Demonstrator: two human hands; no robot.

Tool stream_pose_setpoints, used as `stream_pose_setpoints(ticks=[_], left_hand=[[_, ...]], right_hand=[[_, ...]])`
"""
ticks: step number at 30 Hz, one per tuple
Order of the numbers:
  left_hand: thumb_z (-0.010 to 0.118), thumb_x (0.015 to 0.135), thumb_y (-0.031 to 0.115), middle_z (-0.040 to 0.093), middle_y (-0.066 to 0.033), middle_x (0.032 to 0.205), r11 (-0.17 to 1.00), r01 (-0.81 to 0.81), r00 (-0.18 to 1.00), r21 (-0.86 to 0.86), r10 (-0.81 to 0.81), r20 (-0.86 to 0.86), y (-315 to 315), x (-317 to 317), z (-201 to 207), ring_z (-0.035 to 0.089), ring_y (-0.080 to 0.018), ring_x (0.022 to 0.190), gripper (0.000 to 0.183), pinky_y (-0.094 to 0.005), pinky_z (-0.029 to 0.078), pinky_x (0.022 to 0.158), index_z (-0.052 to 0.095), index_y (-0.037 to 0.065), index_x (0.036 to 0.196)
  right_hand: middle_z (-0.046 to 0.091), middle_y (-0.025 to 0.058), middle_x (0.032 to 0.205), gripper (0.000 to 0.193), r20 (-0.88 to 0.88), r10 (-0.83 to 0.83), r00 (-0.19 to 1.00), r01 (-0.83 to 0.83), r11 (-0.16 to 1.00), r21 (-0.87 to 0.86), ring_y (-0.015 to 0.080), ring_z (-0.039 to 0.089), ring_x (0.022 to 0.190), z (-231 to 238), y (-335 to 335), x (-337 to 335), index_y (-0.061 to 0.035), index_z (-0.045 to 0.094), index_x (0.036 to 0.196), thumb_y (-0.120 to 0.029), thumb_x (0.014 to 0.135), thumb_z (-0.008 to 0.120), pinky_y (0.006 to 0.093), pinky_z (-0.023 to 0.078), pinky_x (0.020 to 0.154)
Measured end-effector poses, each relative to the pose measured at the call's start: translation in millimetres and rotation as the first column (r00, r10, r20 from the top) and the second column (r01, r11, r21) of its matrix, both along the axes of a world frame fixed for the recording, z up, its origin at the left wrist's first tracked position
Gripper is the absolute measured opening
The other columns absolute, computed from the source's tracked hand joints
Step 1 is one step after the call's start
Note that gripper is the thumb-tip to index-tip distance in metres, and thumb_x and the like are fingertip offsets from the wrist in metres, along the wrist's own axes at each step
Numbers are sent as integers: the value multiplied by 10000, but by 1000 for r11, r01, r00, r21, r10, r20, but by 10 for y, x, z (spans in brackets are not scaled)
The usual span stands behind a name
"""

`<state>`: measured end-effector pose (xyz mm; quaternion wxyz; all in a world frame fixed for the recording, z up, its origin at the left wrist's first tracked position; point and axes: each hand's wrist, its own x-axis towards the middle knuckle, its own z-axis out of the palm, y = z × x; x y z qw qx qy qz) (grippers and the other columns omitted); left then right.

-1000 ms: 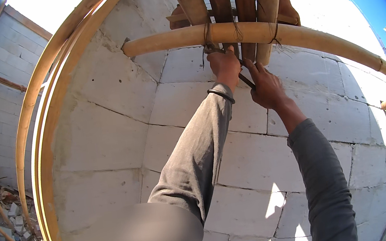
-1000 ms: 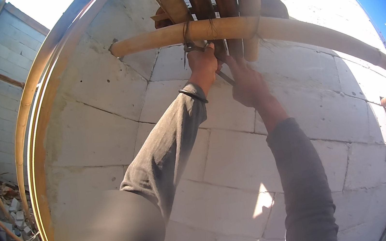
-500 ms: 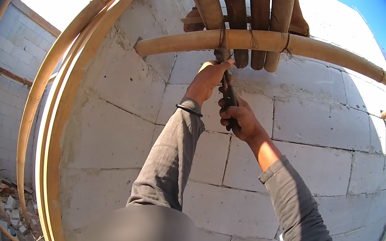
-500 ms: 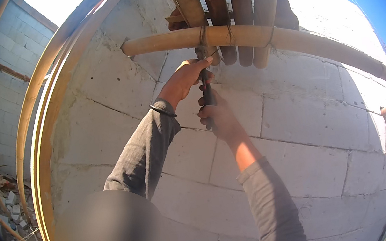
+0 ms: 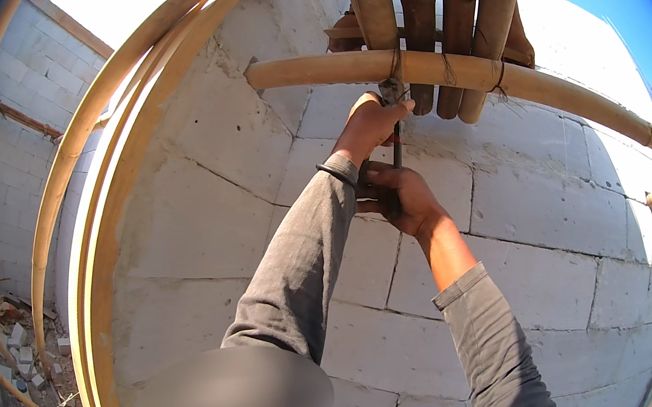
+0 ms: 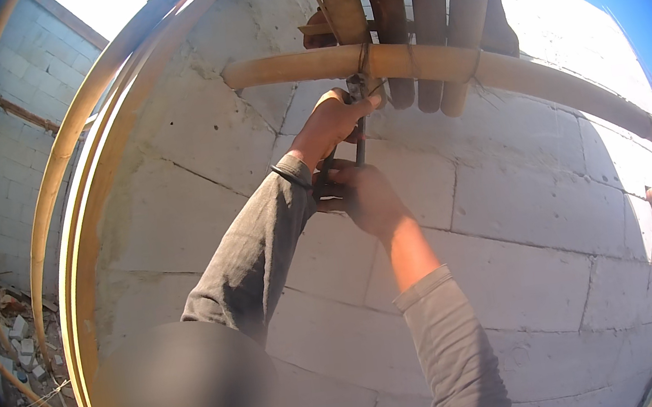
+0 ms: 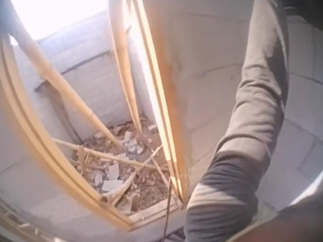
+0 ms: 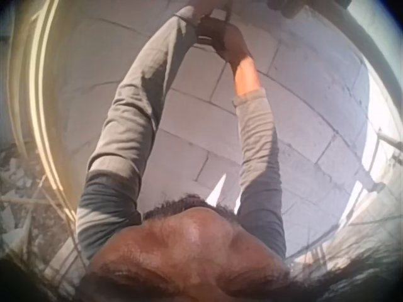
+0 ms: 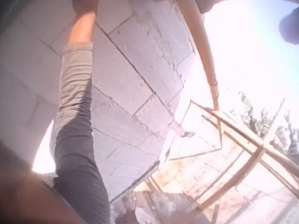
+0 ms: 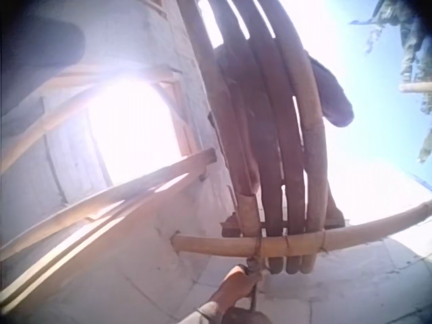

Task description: The person secures bamboo poles to a horizontal crossbeam using wire and pliers. The person wraps wire around the joints and twists it tight with the tool.

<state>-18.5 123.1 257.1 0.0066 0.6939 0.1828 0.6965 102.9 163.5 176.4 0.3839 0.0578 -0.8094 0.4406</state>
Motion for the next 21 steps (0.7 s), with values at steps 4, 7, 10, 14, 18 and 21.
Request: stream_pose_setpoints(ticks=[4,7,10,14,18,21], left_hand=[[791,789,336,607,-89,839,980,197,979,-31,-196,51,-32,47,-1,610,-163,656,487,-295,556,540,609,-77,971],[794,795,309,620,-91,831,957,274,961,-93,-269,68,-81,74,21,614,-176,632,453,-296,562,551,620,-73,964],[785,813,279,622,-92,783,942,313,949,-116,-306,80,-42,29,55,608,-178,619,418,-306,556,537,630,-81,958],[775,825,248,628,-89,753,932,334,929,-138,-301,214,-68,174,38,584,-136,619,343,-289,530,544,646,-66,870],[752,846,234,637,-73,769,929,360,929,-84,-348,125,58,221,97,584,-120,638,314,-268,499,544,638,-55,895],[732,862,228,648,-63,779,941,331,933,-64,-317,171,158,307,131,590,-113,656,304,-270,488,542,641,-56,920]], right_hand=[[645,174,1095,439,9,22,1000,-21,998,-59,296,651,950,36,-101,107,71,467,1291,-162,929,552,449,526,866],[563,226,1206,764,-554,-581,596,802,454,387,335,591,1074,-144,-308,34,61,307,1407,-219,825,715,471,481,926],[388,247,1369,987,-685,-716,132,871,-245,425,355,427,1269,-356,-570,-73,59,177,1477,-268,770,783,485,405,998],[295,245,1456,966,-637,-749,-179,761,-516,393,363,361,1317,-223,-648,-291,92,118,1476,-255,806,721,523,363,1000],[232,219,1525,950,-714,-586,-383,619,-737,272,296,395,1300,-84,-442,-325,68,97,1493,-280,823,674,452,393,986],[383,211,1333,948,-720,-637,-276,677,-660,324,340,436,1201,70,-309,-167,93,82,1482,-149,788,681,465,399,958]])
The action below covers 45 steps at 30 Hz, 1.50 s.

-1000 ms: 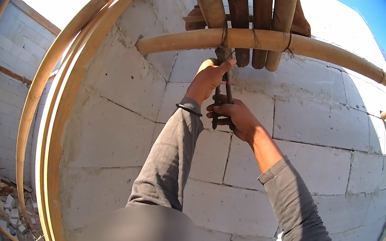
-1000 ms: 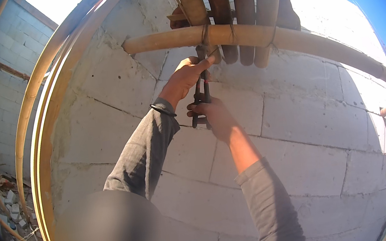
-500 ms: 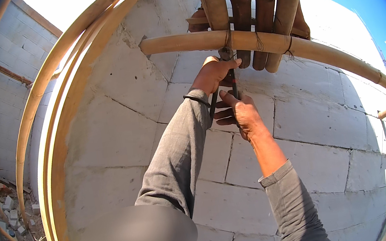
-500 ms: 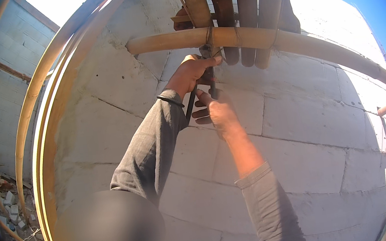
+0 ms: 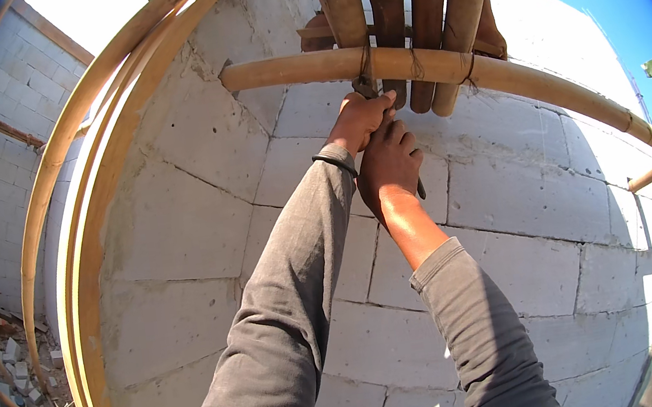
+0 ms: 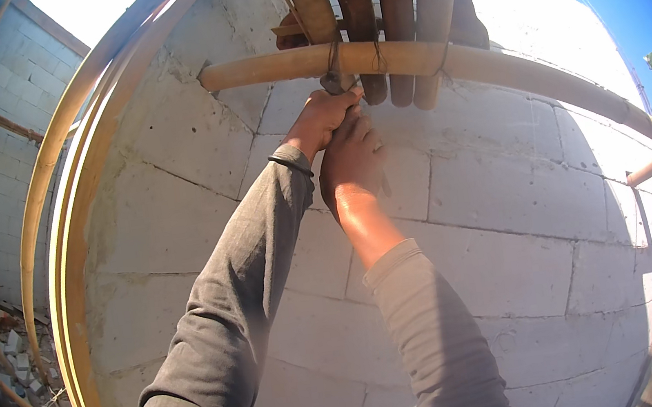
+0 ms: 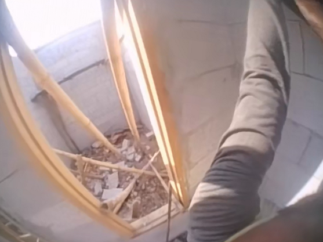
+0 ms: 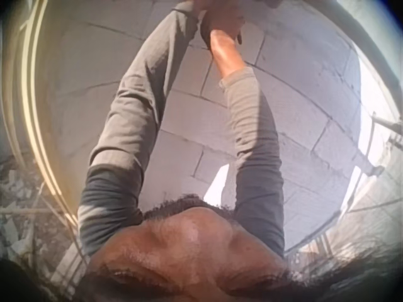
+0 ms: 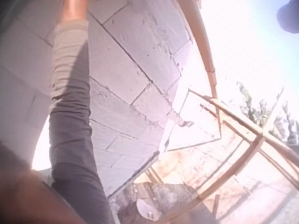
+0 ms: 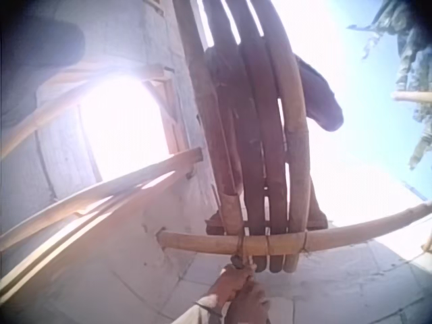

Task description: The person secures bamboo poles to a horizontal crossbeam using wire and pliers. The person wraps wire around the joints and twists it tight with the tool.

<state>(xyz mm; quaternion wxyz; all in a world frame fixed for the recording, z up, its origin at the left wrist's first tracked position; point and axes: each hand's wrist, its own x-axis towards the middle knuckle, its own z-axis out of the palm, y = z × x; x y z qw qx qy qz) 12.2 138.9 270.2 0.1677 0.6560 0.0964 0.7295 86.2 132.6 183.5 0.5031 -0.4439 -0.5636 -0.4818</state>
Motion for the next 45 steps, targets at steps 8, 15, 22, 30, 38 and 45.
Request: stream_pose_setpoints(ticks=[8,15,22,30,38,45], left_hand=[[719,865,229,634,-161,1019,985,-72,962,156,28,273,354,302,288,624,-204,725,400,-331,494,632,572,-79,1074],[711,845,176,668,-179,977,908,-332,823,255,147,548,398,623,369,655,-240,804,373,-376,505,701,576,-61,1099],[701,859,204,611,-250,1071,987,-136,883,85,82,463,-58,847,112,657,-285,901,464,-390,534,700,503,-136,1106],[665,872,195,534,-259,1129,967,-12,884,253,-108,454,391,671,434,636,-312,956,576,-362,555,676,322,-147,1185],[619,845,147,586,-320,1122,839,-544,834,-3,542,107,-9,357,-84,627,-409,1052,498,-432,530,864,384,-135,1182],[599,812,116,650,-302,1016,598,-798,601,73,798,37,-149,-10,-125,649,-418,996,429,-435,521,888,456,-123,1138]], right_hand=[[586,219,1112,768,184,196,963,-214,973,88,411,610,996,398,67,583,47,283,1404,-74,752,670,497,514,808],[575,223,1103,580,348,213,913,-210,977,-46,403,596,1033,752,7,972,-44,401,1272,-19,731,611,487,488,851],[595,205,1154,623,433,238,870,-243,969,-45,428,580,1054,935,82,1288,-65,408,1296,2,711,612,511,476,866],[621,242,1115,711,518,253,817,-272,961,-41,484,560,1026,1125,81,1189,-82,374,1328,39,674,623,540,474,822],[626,153,953,603,129,891,435,-871,453,-192,294,634,840,507,833,589,-7,447,1287,-60,710,616,400,498,695],[552,41,792,321,-341,939,-38,-934,-155,-322,97,478,572,283,489,172,7,517,1068,12,747,516,245,383,497]])
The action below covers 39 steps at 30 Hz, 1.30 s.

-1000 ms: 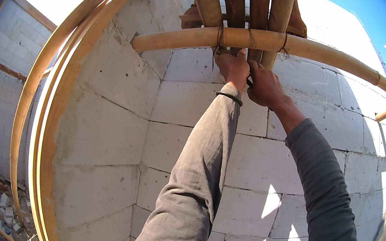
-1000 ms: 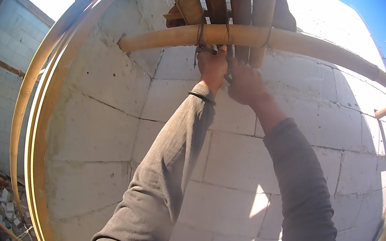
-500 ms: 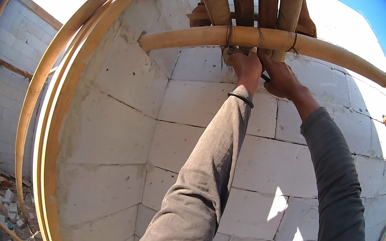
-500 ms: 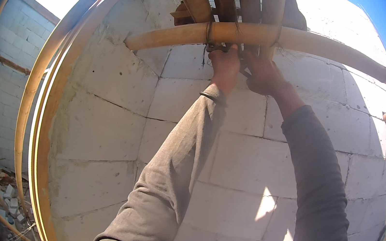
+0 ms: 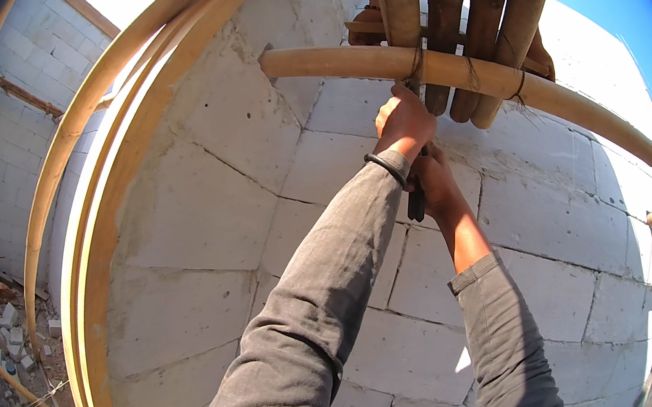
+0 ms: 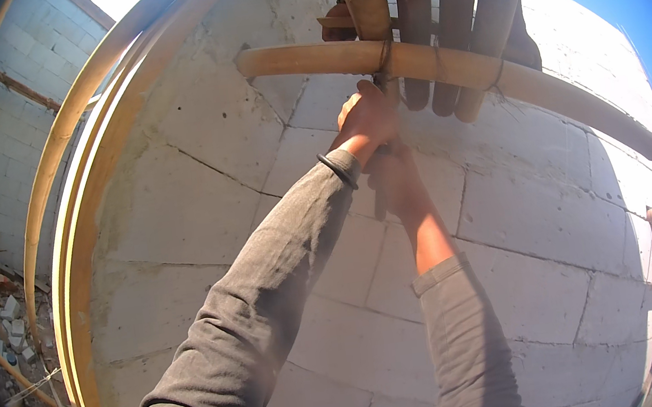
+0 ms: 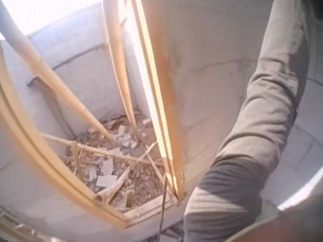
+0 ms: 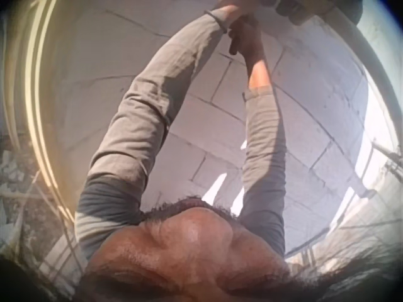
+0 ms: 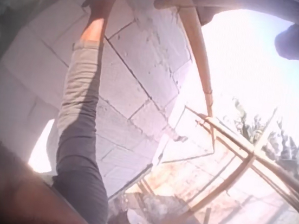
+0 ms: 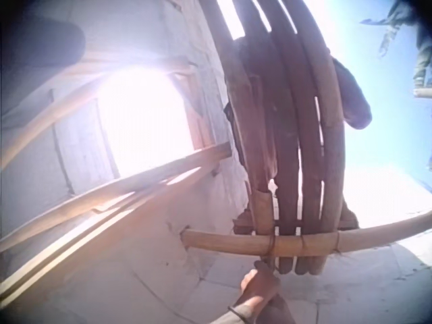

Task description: The person secures bamboo poles to a horizontal crossbeam using wire and pliers. The person wraps wire around the joints and twists it tight with the tool.

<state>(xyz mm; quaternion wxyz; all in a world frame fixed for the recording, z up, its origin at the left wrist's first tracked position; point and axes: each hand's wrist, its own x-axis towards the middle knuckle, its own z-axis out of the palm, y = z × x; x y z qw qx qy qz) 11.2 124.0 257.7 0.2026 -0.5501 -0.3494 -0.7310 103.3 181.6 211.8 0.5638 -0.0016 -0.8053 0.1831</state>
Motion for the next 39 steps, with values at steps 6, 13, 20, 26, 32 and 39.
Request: stream_pose_setpoints(ticks=[6,13,20,26,32,39], left_hand=[[585,841,285,633,-304,1073,998,34,998,-61,-37,-44,-54,-14,-42,621,-425,1050,528,-444,497,908,473,-125,1153],[545,935,354,644,-292,1007,955,213,975,208,-220,10,-33,7,-210,633,-425,980,444,-458,487,867,509,-72,1055],[510,960,291,634,-161,983,916,275,953,290,-299,40,205,-468,-69,601,-271,913,336,-376,465,789,546,-2,1120],[516,969,303,605,-66,1004,918,388,919,83,-393,42,241,-391,-110,571,-168,869,362,-317,463,721,564,24,1195],[532,965,298,612,-99,1082,795,605,783,48,-605,148,176,-111,-226,623,-197,923,361,-327,501,748,563,7,1175],[573,911,234,614,-38,793,955,273,921,114,-294,257,265,-309,46,532,-156,673,222,-332,431,595,639,47,1010]], right_hand=[[576,55,796,287,25,-244,970,238,961,140,123,513,602,47,-40,117,0,528,1084,-45,801,525,264,444,536],[571,96,825,317,-18,-863,506,828,479,290,275,552,716,61,-329,322,22,546,1100,-164,844,552,413,553,750],[509,215,1099,466,119,-688,716,694,719,-18,313,529,925,-317,-612,185,61,456,1168,-69,733,560,433,486,864],[380,214,1386,755,162,-307,938,346,857,-383,301,508,1133,-1411,-670,313,-16,142,1483,-2,806,475,379,475,913],[344,236,1429,760,59,130,990,-90,888,-451,249,526,1151,-3504,-1111,964,-26,89,1523,-23,868,474,392,484,915],[566,10,824,474,-427,102,898,-438,133,-889,116,566,658,-6204,-1494,1491,-17,519,1225,-221,832,691,270,493,562]])
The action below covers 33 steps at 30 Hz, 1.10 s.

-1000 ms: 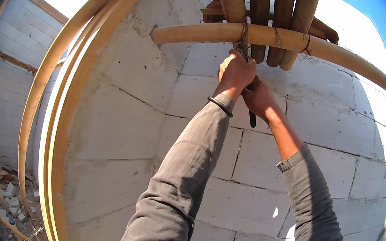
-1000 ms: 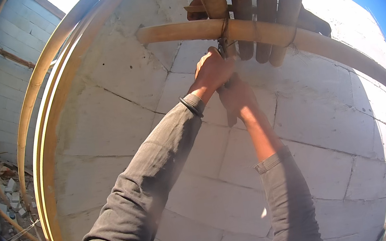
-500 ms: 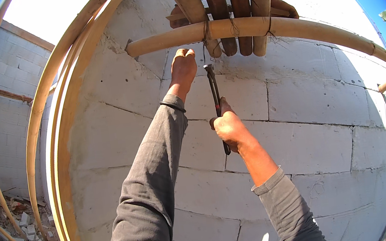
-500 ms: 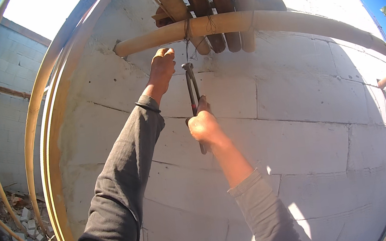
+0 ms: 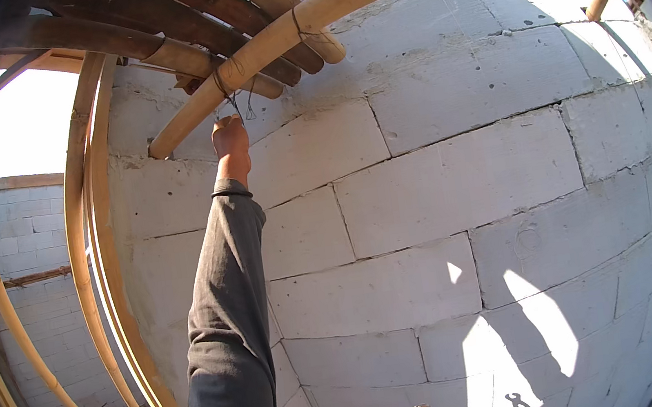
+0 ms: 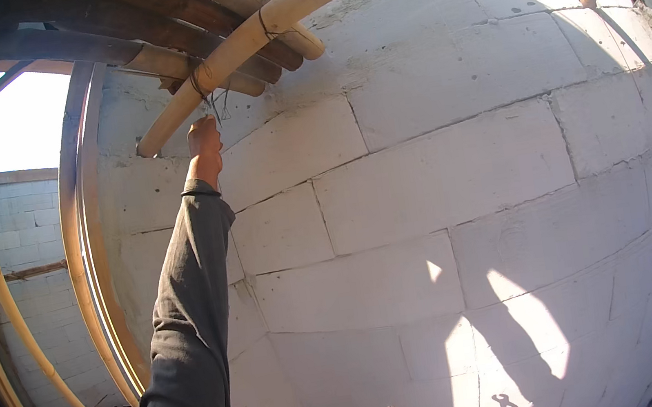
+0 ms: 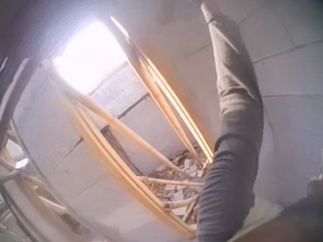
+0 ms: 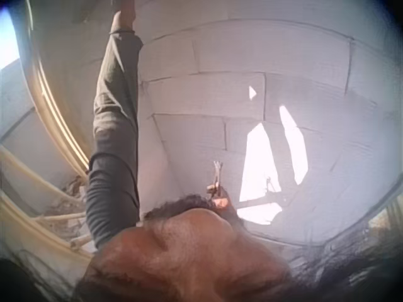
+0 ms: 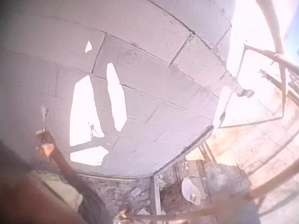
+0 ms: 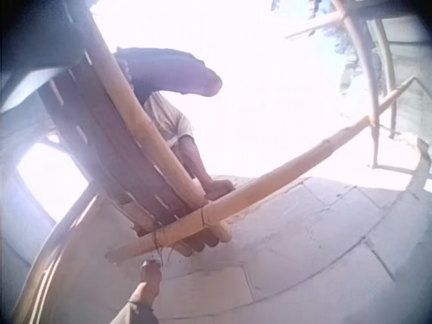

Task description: The person secures bamboo poles to a horizontal crossbeam using wire and pliers. The person wraps wire around the joints and twists it tight with the tool.

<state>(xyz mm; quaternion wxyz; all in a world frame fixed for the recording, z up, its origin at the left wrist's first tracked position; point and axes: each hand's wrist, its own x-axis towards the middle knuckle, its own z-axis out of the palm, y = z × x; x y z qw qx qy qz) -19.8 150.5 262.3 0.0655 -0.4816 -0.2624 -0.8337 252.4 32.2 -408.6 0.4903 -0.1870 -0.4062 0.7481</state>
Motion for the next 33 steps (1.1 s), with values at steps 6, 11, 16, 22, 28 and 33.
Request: stream_pose_setpoints(ticks=[6,11,16,22,28,33], left_hand=[[545,961,273,654,-71,924,900,414,907,-137,-420,-17,36,392,207,635,-232,863,219,-399,484,768,587,77,1050],[541,968,207,667,-91,1008,851,516,855,-97,-519,-8,155,522,144,666,-255,923,103,-416,516,832,557,107,988],[521,966,184,683,-60,901,893,428,903,-138,-430,14,95,521,139,683,-216,805,119,-367,522,736,575,90,1018],[538,947,190,689,-41,922,973,195,978,-121,-202,-45,36,373,112,681,-174,807,176,-324,491,693,606,88,1074],[653,883,205,664,-52,819,999,4,988,39,2,-152,-55,344,6,616,-112,681,223,-245,414,548,679,38,1027],[693,841,224,644,-44,780,999,-9,986,51,17,-168,-78,451,-156,542,-88,634,280,-262,414,540,685,-3,1006]], right_hand=[[578,23,812,399,192,-237,952,235,971,35,140,578,682,-944,-367,669,-28,550,1187,-229,860,658,296,498,576],[587,34,802,343,296,-376,878,343,926,159,160,588,702,-1499,-515,1144,-37,576,1156,-236,882,631,317,502,588],[597,45,792,295,262,-475,840,422,876,236,180,598,722,-1690,-351,1196,-46,602,1125,-243,905,604,339,506,600],[585,24,794,319,49,-557,829,555,831,49,122,570,647,-986,-86,1255,-41,559,1122,-217,883,674,271,494,549],[544,32,728,430,383,-572,726,570,811,131,137,520,606,-861,192,1398,37,460,1336,-134,942,474,278,460,547],[552,38,751,390,439,-560,703,563,815,137,136,521,607,-1175,308,1393,20,487,1286,-168,946,522,277,469,549]])
